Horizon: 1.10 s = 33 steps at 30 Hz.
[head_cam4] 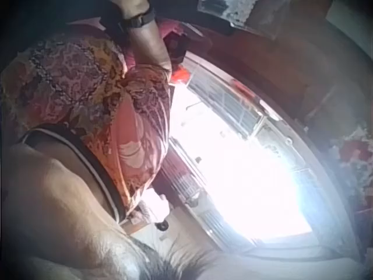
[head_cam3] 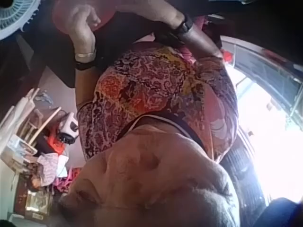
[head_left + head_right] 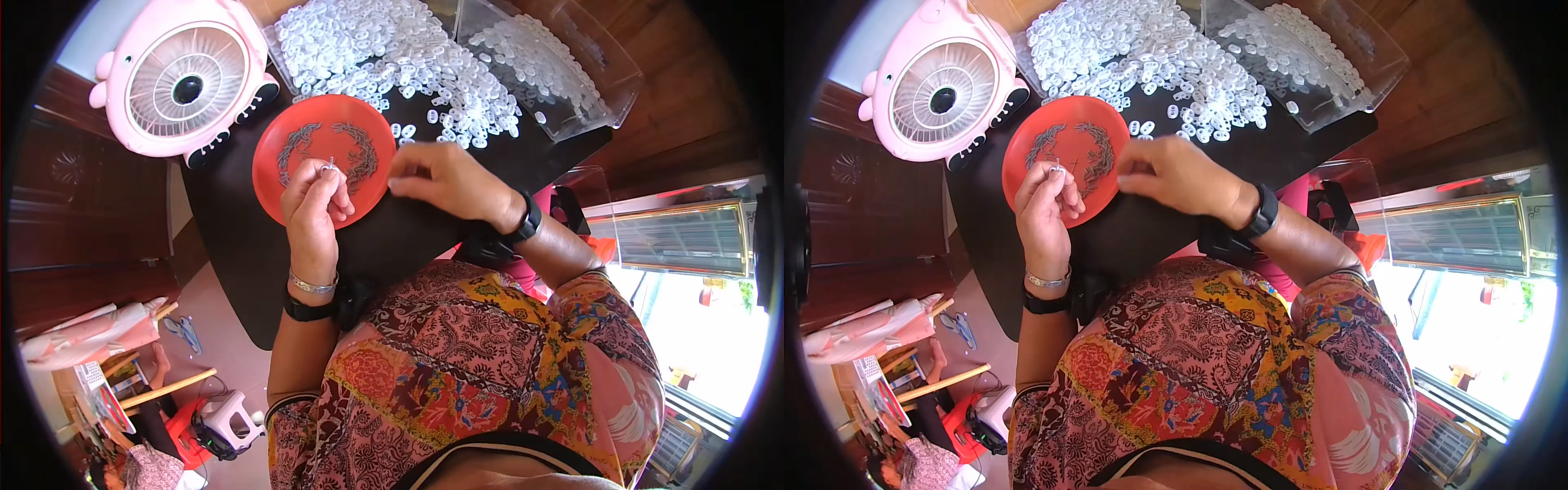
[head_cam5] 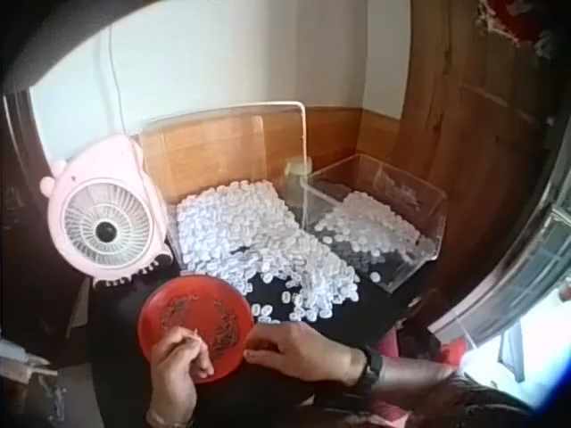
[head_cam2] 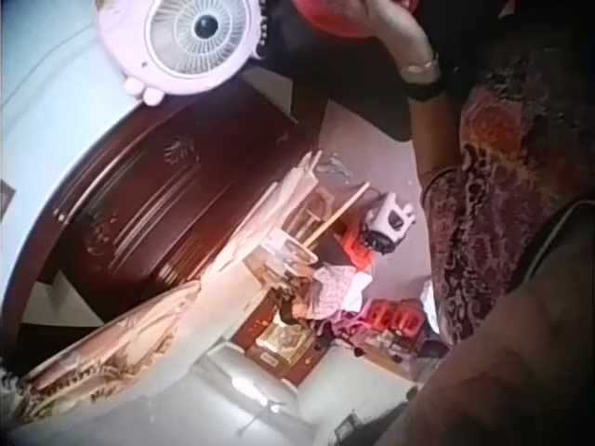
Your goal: The recorder is manually assembling small plastic eyes by pressing black components into white plastic bases.
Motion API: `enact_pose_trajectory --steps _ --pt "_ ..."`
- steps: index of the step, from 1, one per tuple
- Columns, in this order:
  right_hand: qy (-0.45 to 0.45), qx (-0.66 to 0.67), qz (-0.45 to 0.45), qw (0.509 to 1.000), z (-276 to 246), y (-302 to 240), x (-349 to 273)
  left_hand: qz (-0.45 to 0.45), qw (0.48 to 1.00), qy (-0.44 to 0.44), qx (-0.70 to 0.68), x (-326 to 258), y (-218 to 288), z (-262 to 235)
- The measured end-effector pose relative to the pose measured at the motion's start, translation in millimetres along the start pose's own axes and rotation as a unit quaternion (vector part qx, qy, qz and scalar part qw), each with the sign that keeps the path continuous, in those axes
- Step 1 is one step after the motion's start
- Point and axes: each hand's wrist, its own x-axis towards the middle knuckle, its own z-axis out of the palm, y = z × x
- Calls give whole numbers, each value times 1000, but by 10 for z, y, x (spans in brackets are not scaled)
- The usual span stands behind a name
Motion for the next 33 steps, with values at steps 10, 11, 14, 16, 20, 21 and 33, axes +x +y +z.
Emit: enact_pose_trajectory --steps 10,11,14,16,20,21,33 --pt "24 368 16 929 40 4 265 -27 996 -52 64 -25 30 85" --pt "18 373 26 927 47 4 267 -23 996 -63 65 -29 20 79" --pt "8 392 35 919 54 20 265 -22 994 -82 72 -44 17 93" --pt "2 405 32 914 56 25 269 -22 995 -66 67 -50 19 95" --pt "19 377 -27 926 145 45 269 -3 997 -64 40 -41 -11 90" --pt "34 340 -74 937 181 30 273 0 998 -62 24 -42 -20 87" --pt "8 281 -93 955 146 56 239 -32 990 -112 -85 -18 -42 81"
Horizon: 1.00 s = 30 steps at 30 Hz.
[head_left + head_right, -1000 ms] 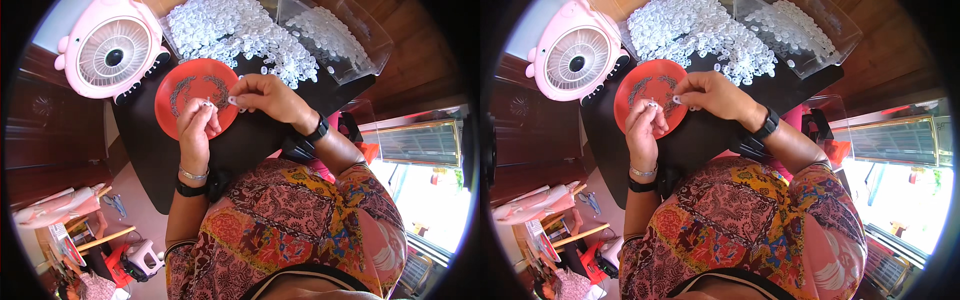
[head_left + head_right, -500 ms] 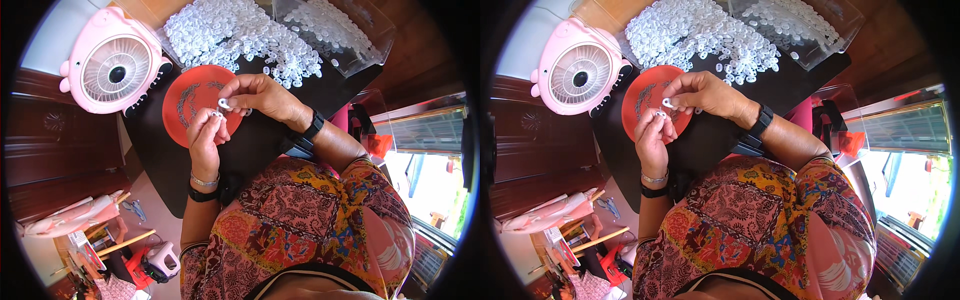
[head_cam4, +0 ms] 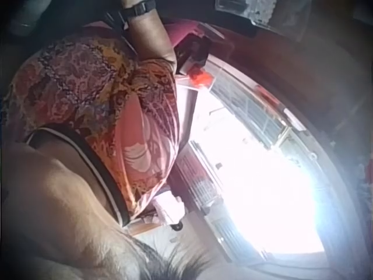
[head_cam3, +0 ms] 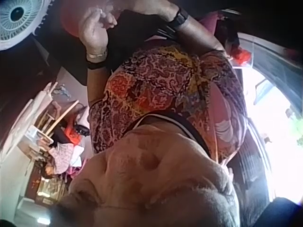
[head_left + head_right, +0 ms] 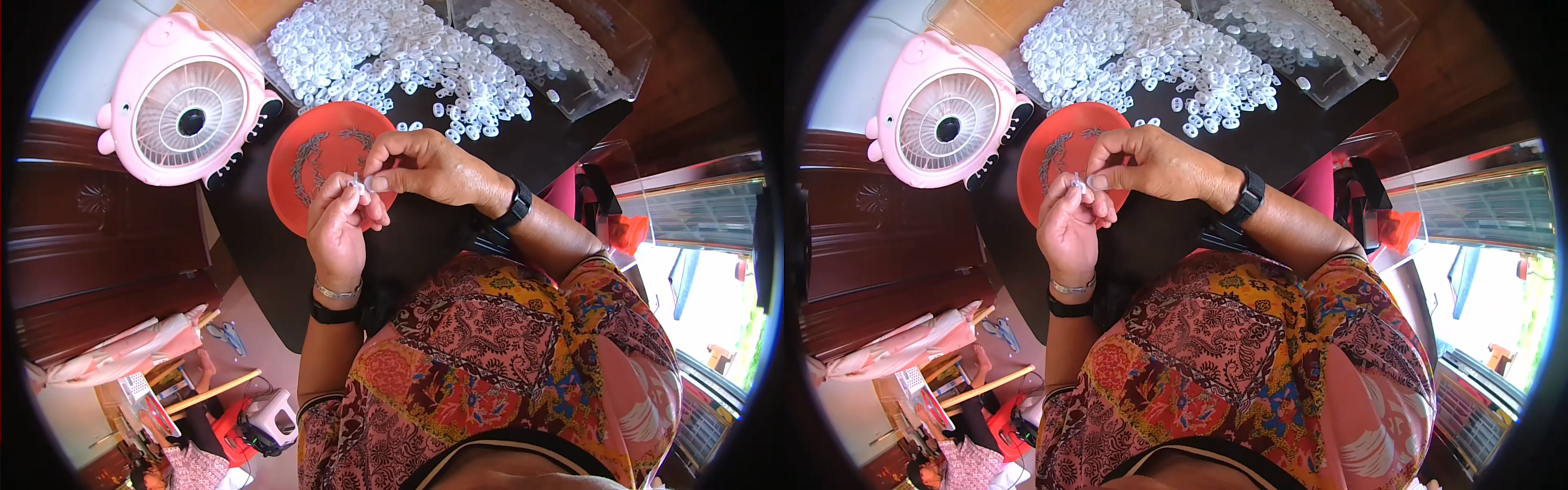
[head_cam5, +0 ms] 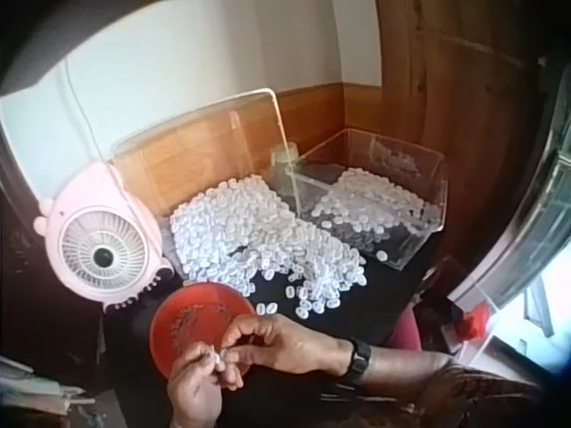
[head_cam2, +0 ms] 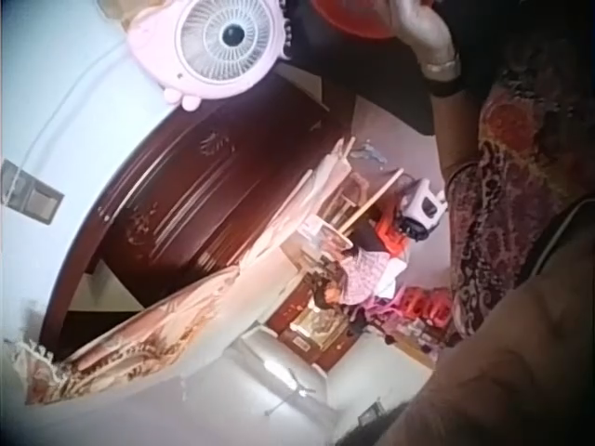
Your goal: The recorder is manually assembling small plastic eyes by pressing black components into white plastic bases.
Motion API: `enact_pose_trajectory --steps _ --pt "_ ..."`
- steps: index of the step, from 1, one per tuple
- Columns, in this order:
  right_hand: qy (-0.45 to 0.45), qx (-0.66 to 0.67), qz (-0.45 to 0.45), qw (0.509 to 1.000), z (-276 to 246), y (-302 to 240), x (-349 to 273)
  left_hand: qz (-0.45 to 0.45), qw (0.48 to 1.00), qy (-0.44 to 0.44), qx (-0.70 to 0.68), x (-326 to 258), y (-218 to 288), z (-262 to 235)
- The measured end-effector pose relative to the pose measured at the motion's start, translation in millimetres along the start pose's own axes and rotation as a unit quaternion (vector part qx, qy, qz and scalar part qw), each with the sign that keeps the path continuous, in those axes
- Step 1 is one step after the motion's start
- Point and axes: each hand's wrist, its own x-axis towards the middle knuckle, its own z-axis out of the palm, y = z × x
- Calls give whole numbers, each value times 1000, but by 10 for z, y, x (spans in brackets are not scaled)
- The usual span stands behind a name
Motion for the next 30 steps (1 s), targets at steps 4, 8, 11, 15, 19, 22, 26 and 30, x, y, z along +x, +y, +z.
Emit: enact_pose_trajectory --steps 4,8,11,15,19,22,26,30 --pt "47 74 81 993 -50 -27 29 -1 998 25 59 -10 17 37" --pt "84 129 112 982 -100 -14 40 18 987 46 154 -10 -39 8" --pt "70 129 123 981 -95 -16 26 24 982 57 178 -12 -59 13" --pt "51 140 122 981 -104 -1 23 16 982 58 181 -4 -46 22" --pt "37 119 111 986 -98 2 23 10 977 61 206 -12 -22 40" --pt "36 100 102 989 -95 1 17 10 976 64 210 -13 -32 38" --pt "44 68 87 993 -77 -48 4 5 975 67 212 -15 -19 60" --pt "49 26 75 996 -54 -36 -1 16 974 65 217 -19 -39 59"
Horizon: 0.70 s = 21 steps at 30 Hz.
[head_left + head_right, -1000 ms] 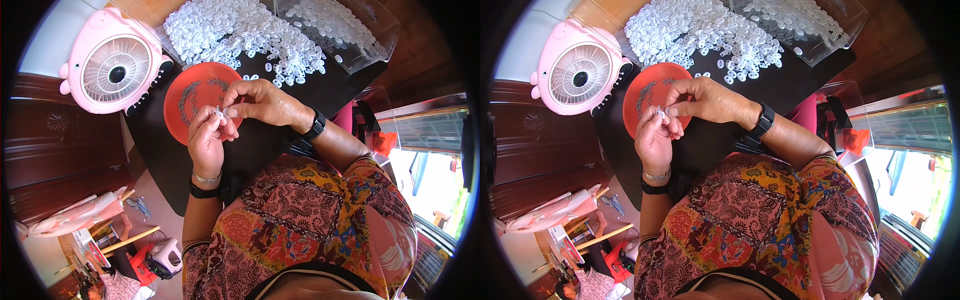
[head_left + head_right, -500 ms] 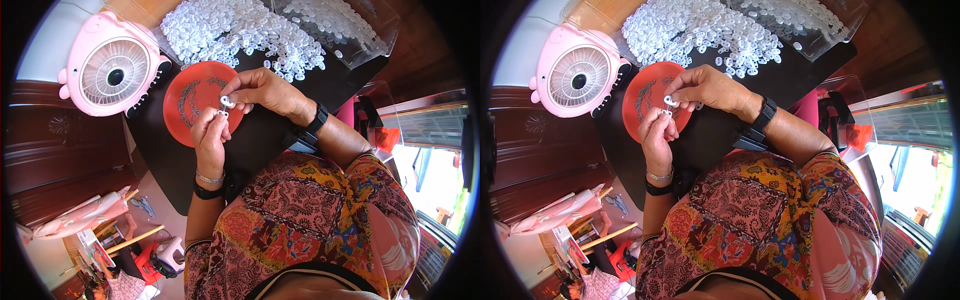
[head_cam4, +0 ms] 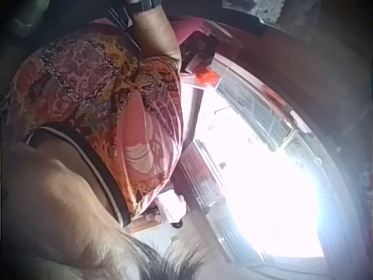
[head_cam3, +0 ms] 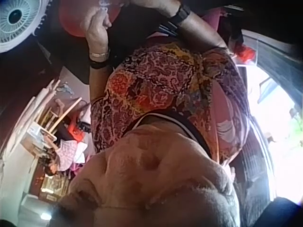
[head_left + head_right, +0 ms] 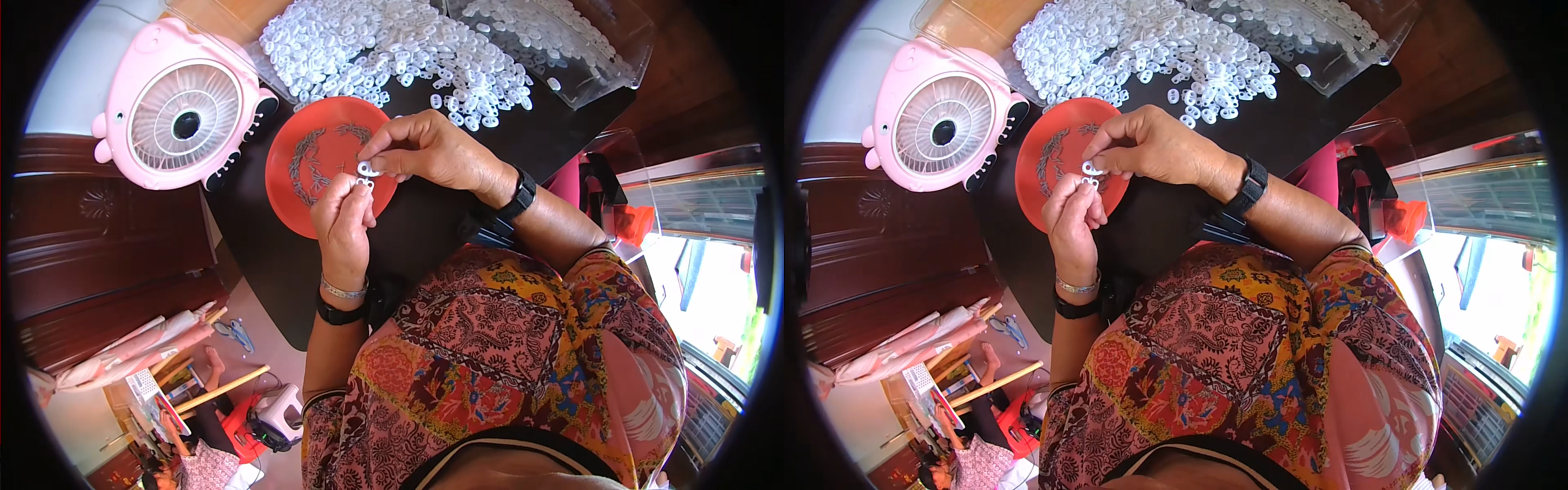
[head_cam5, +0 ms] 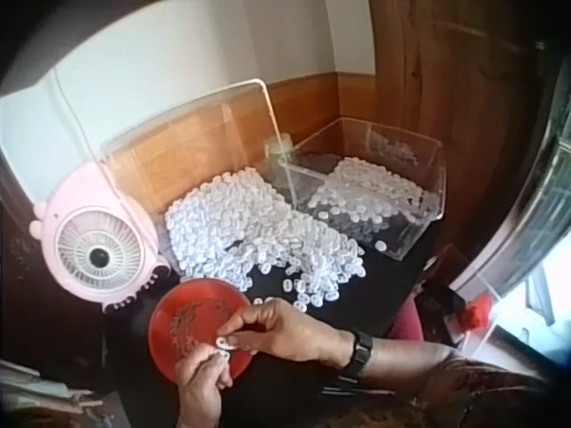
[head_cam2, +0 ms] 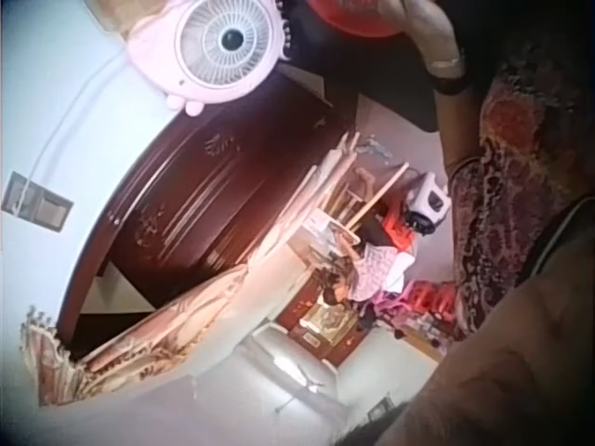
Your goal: The recorder is manually assembling small plastic eyes by pressing black components into white plastic bases.
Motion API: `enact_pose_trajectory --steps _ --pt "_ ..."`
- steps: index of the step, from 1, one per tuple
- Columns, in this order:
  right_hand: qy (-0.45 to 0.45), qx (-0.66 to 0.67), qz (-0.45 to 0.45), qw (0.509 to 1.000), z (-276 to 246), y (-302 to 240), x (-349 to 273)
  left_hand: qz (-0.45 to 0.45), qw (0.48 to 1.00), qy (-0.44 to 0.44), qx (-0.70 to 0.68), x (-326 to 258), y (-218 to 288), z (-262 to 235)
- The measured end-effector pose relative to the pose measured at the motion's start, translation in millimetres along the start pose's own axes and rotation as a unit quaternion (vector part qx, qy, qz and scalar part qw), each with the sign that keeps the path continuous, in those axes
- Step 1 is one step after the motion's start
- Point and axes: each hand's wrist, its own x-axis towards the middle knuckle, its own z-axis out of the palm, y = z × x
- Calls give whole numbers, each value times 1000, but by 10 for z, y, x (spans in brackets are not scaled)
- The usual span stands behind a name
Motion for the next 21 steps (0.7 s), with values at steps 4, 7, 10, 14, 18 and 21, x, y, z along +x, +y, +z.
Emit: enact_pose_trajectory --steps 4,7,10,14,18,21 --pt "-13 -9 -15 1000 21 -6 -7 17 1000 -2 11 -7 1 7" --pt "-18 -36 -33 999 27 30 -5 28 999 1 25 -3 -22 10" --pt "-24 -55 -42 997 28 43 -5 34 999 1 33 1 -43 15" --pt "-17 -39 -49 998 69 35 -5 33 999 12 18 -8 -38 12" --pt "-19 -62 -75 995 126 -17 -48 10 999 25 -29 -5 -58 5" --pt "0 -122 -85 989 159 -3 -42 -10 998 36 -45 -20 -58 -1"
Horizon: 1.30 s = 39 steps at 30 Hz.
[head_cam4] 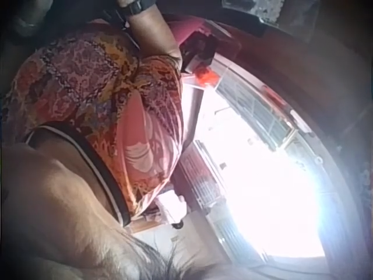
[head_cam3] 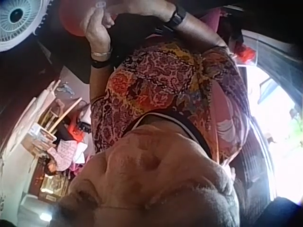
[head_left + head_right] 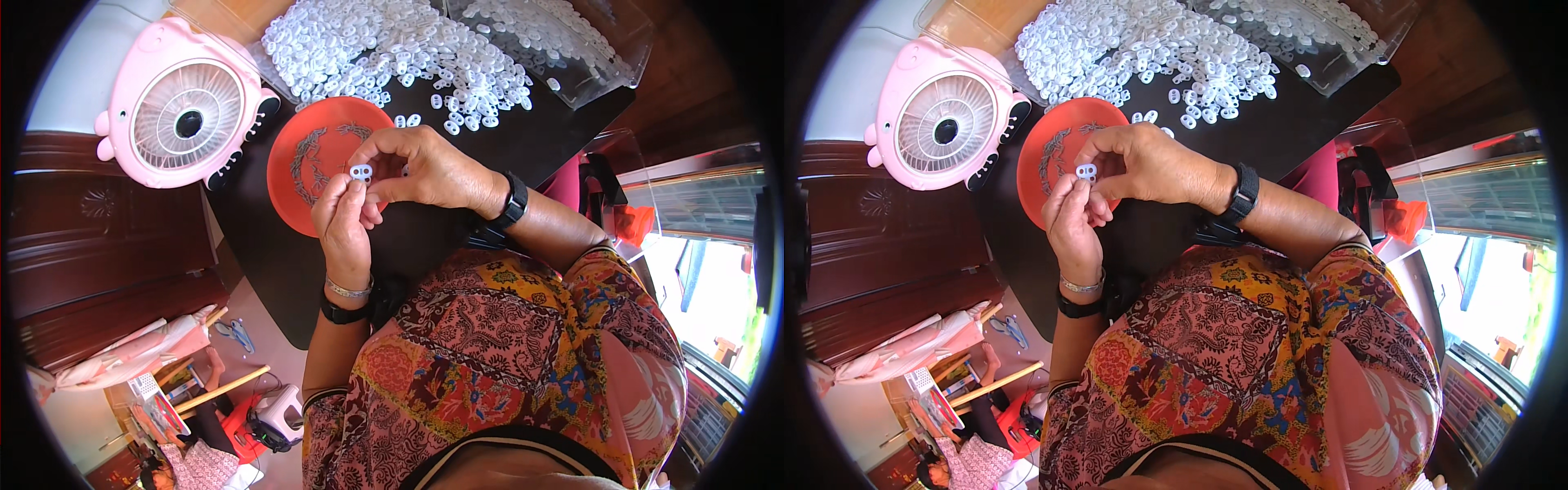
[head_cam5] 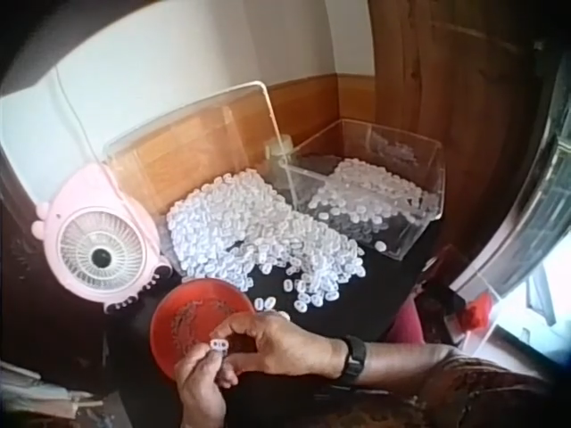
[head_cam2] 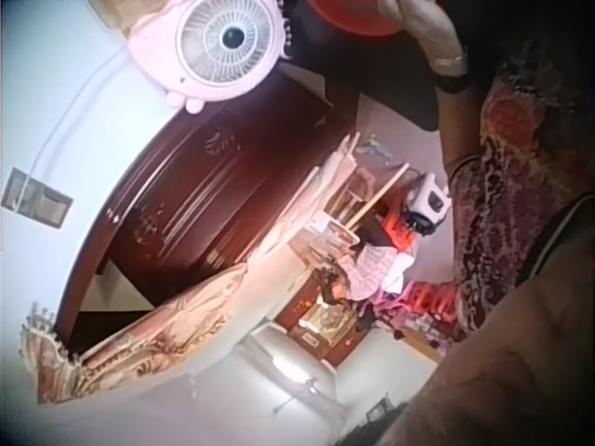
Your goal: The recorder is manually assembling small plastic eyes by pressing black components into white plastic bases.
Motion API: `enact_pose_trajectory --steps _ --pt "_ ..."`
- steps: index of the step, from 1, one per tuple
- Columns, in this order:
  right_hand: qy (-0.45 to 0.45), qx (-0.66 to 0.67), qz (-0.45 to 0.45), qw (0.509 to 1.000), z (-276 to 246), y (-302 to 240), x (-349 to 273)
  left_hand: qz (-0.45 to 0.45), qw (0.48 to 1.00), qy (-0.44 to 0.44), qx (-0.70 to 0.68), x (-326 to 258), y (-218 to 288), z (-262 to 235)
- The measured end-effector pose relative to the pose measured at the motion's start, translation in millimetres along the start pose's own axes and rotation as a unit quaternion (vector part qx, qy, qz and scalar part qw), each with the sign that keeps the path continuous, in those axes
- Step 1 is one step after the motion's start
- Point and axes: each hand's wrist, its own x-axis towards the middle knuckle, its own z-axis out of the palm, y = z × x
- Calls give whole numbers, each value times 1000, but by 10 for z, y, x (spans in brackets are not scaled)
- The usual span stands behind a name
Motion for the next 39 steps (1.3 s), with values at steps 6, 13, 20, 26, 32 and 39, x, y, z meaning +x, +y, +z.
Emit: enact_pose_trajectory --steps 6,13,20,26,32,39 --pt "-6 -19 -35 999 2 7 -23 -17 999 15 -36 5 29 30" --pt "27 -125 -107 986 44 -30 -15 -6 1000 21 19 22 24 27" --pt "51 -260 -170 949 117 -100 -43 6 999 34 0 3 13 36" --pt "45 -287 -173 941 122 -118 -40 11 1000 21 -10 -23 11 29" --pt "39 -288 -191 937 124 -173 -8 47 998 42 -19 -69 60 63" --pt "45 -346 -245 905 -99 -342 16 61 996 49 -30 -98 112 105"
